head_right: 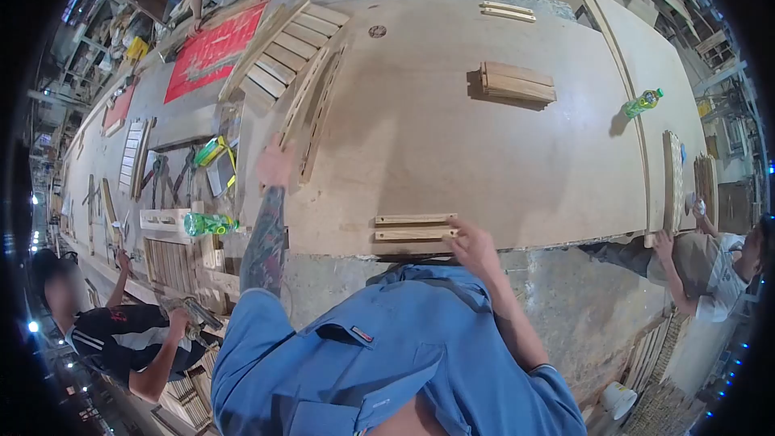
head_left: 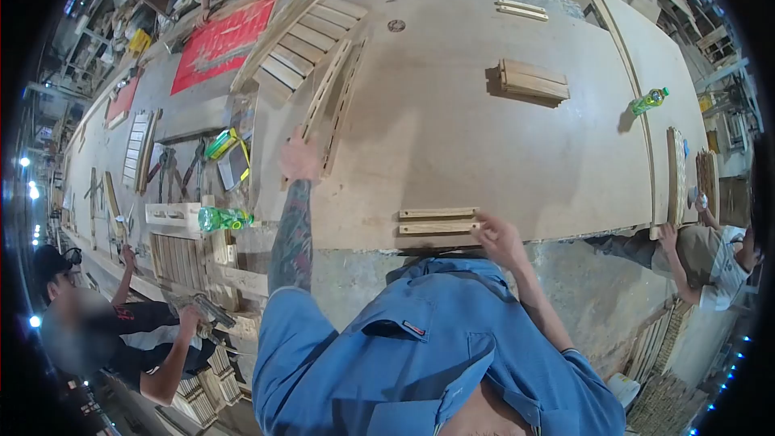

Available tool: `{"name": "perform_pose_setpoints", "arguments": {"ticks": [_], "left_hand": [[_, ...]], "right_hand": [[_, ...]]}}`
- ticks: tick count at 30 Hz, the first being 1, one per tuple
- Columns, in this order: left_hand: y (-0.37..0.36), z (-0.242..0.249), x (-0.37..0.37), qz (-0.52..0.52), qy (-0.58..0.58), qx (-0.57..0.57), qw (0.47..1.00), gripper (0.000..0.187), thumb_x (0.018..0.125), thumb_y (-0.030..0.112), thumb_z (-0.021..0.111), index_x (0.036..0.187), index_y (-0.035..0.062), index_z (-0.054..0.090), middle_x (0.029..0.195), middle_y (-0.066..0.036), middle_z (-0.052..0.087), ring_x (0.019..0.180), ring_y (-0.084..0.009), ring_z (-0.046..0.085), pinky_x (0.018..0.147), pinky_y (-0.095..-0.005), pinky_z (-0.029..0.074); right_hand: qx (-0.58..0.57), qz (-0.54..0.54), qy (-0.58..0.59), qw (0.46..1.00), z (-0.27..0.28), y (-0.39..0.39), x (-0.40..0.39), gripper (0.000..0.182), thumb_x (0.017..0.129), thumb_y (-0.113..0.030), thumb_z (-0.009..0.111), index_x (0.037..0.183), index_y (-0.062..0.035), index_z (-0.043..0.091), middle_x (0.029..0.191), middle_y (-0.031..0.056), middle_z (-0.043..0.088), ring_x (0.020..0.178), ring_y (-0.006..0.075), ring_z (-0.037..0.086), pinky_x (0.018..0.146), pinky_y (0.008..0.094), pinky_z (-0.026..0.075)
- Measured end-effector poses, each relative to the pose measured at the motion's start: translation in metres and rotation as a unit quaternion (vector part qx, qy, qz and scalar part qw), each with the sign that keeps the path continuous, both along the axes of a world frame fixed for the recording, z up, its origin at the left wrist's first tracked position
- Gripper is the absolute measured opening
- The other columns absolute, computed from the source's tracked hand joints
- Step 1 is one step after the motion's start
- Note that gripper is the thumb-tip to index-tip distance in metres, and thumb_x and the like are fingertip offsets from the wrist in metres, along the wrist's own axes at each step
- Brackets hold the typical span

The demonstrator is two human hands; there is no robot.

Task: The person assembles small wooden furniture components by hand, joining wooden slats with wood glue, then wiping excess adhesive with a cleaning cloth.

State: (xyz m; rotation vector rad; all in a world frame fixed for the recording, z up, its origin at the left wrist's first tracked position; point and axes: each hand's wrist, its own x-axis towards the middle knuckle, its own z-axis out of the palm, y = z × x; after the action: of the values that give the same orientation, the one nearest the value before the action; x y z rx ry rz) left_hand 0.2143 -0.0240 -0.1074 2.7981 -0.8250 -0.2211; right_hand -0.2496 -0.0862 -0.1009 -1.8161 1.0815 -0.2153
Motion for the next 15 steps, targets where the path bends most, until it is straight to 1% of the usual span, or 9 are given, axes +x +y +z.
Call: {"name": "perform_pose_setpoints", "arguments": {"ticks": [2, 4, 5, 6, 8, 9, 11, 12, 15], "left_hand": [[0.039, 0.010, -0.002, -0.026, -0.021, -0.036, 0.999, 0.053, 0.088, 0.046, 0.065, 0.129, 0.0131, 0.060, 0.117, -0.017, 0.066, 0.109, -0.0365, 0.062, 0.087, -0.0473, 0.051], [0.069, 0.008, -0.023, -0.161, -0.054, -0.117, 0.979, 0.044, 0.087, 0.037, 0.069, 0.124, 0.0130, 0.064, 0.115, -0.014, 0.066, 0.106, -0.0330, 0.063, 0.085, -0.0443, 0.052], [0.080, 0.005, -0.035, -0.230, -0.063, -0.159, 0.958, 0.040, 0.087, 0.032, 0.070, 0.122, 0.0129, 0.066, 0.115, -0.012, 0.066, 0.105, -0.0313, 0.064, 0.084, -0.0427, 0.053], [0.084, 0.004, -0.054, -0.253, 0.011, -0.153, 0.955, 0.038, 0.086, 0.029, 0.071, 0.119, 0.0128, 0.067, 0.112, -0.011, 0.065, 0.103, -0.0312, 0.063, 0.084, -0.0421, 0.052], [0.089, 0.001, -0.103, -0.288, 0.159, -0.132, 0.935, 0.033, 0.083, 0.023, 0.074, 0.114, 0.0125, 0.070, 0.106, -0.009, 0.064, 0.100, -0.0308, 0.062, 0.085, -0.0407, 0.052], [0.089, -0.007, -0.120, -0.322, 0.185, -0.118, 0.921, 0.032, 0.083, 0.022, 0.074, 0.113, 0.0126, 0.071, 0.106, -0.008, 0.064, 0.101, -0.0302, 0.061, 0.086, -0.0405, 0.051], [0.089, -0.028, -0.150, -0.383, 0.228, -0.098, 0.890, 0.030, 0.081, 0.020, 0.075, 0.110, 0.0128, 0.072, 0.106, -0.007, 0.063, 0.103, -0.0289, 0.060, 0.087, -0.0399, 0.050], [0.086, -0.034, -0.161, -0.389, 0.226, -0.083, 0.889, 0.031, 0.081, 0.019, 0.076, 0.111, 0.0137, 0.072, 0.105, -0.006, 0.062, 0.103, -0.0284, 0.059, 0.088, -0.0398, 0.050], [0.080, -0.046, -0.183, -0.405, 0.205, -0.065, 0.888, 0.035, 0.079, 0.019, 0.075, 0.114, 0.0173, 0.071, 0.103, -0.005, 0.060, 0.103, -0.0266, 0.058, 0.087, -0.0403, 0.048]], "right_hand": [[-0.093, -0.035, 0.009, 0.995, 0.007, -0.009, 0.002, 0.052, 0.082, -0.017, 0.077, 0.131, -0.0077, 0.059, 0.123, 0.0173, 0.066, 0.108, 0.0350, 0.064, 0.094, 0.0424, 0.051], [-0.235, -0.033, 0.029, 0.971, 0.016, -0.021, 0.013, 0.068, 0.078, -0.016, 0.079, 0.140, -0.0130, 0.051, 0.143, 0.0158, 0.051, 0.127, 0.0374, 0.051, 0.104, 0.0445, 0.045], [-0.256, -0.015, 0.049, 0.965, 0.034, -0.024, 0.021, 0.074, 0.076, -0.016, 0.080, 0.143, -0.0146, 0.048, 0.148, 0.0155, 0.045, 0.132, 0.0381, 0.045, 0.106, 0.0448, 0.043], [-0.277, 0.004, 0.070, 0.958, 0.047, -0.028, 0.030, 0.079, 0.075, -0.016, 0.080, 0.145, -0.0163, 0.045, 0.153, 0.0152, 0.038, 0.137, 0.0387, 0.039, 0.109, 0.0452, 0.040], [-0.309, 0.077, 0.113, 0.941, 0.034, -0.035, 0.030, 0.084, 0.073, -0.018, 0.081, 0.147, -0.0179, 0.042, 0.155, 0.0149, 0.035, 0.137, 0.0394, 0.038, 0.110, 0.0448, 0.040], [-0.325, 0.118, 0.128, 0.930, 0.024, -0.035, 0.027, 0.086, 0.072, -0.018, 0.081, 0.148, -0.0186, 0.040, 0.156, 0.0147, 0.033, 0.138, 0.0398, 0.038, 0.110, 0.0446, 0.039], [-0.279, 0.141, 0.147, 0.938, -0.010, -0.032, 0.008, 0.076, 0.073, -0.018, 0.080, 0.142, -0.0173, 0.047, 0.146, 0.0133, 0.045, 0.132, 0.0369, 0.044, 0.108, 0.0442, 0.041], [-0.260, 0.154, 0.154, 0.941, -0.026, -0.033, -0.001, 0.071, 0.073, -0.018, 0.079, 0.139, -0.0166, 0.051, 0.142, 0.0126, 0.051, 0.129, 0.0354, 0.048, 0.106, 0.0439, 0.042], [-0.166, 0.192, 0.203, 0.946, -0.050, -0.041, -0.024, 0.047, 0.075, -0.017, 0.075, 0.120, -0.0132, 0.061, 0.118, 0.0084, 0.065, 0.115, 0.0297, 0.057, 0.099, 0.0426, 0.044]]}}
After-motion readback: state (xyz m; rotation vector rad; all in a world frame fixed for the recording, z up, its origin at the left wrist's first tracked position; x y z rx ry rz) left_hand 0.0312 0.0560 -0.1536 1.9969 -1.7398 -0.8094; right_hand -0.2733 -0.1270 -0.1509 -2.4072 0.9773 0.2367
